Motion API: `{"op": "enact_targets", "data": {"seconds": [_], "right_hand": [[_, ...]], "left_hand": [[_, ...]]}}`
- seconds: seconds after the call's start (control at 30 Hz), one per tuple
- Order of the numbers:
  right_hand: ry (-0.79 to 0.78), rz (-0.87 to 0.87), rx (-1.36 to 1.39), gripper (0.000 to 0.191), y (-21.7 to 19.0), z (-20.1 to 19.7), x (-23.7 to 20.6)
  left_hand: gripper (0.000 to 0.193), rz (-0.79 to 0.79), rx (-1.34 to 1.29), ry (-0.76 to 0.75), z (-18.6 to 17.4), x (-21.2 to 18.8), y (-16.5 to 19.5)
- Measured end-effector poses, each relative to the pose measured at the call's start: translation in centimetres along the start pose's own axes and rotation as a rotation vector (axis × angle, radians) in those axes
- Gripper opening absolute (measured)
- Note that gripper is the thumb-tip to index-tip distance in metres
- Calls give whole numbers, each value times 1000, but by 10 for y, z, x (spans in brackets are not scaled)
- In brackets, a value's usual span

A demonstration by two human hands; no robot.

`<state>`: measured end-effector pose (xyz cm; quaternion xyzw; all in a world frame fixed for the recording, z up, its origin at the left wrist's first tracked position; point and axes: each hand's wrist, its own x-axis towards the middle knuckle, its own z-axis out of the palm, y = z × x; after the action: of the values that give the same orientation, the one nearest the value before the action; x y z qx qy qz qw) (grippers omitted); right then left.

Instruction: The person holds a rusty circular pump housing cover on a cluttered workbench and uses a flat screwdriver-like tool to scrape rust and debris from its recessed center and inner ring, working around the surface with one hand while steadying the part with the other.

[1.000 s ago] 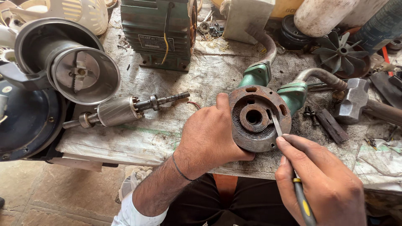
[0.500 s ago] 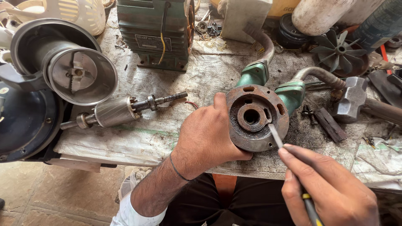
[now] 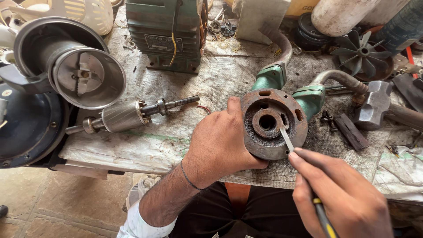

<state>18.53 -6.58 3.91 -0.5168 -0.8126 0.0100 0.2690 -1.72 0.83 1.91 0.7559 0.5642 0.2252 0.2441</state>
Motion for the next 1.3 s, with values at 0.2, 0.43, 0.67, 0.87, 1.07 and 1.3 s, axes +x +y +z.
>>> {"op": "enact_targets", "data": {"seconds": [0.2, 0.43, 0.67, 0.87, 1.07, 1.3], "right_hand": [[-7, 6, 60, 29, 4, -1, 2], [-29, -52, 49, 31, 15, 1, 0], [-52, -60, 90, 31, 16, -1, 9], [-58, -111, 101, 33, 23, -2, 10], [-85, -114, 155, 35, 36, 2, 6], [-97, -145, 150, 35, 42, 2, 5]], "left_hand": [[102, 1, -8, -10, -1, 0, 1], [106, -2, 14, -32, 1, 1, 0], [108, -3, 13, -23, 0, 0, 0], [107, -17, 26, -22, 0, 0, 0], [106, 8, 11, -3, 0, 0, 0], [104, 21, 33, 2, 1, 1, -1]]}}
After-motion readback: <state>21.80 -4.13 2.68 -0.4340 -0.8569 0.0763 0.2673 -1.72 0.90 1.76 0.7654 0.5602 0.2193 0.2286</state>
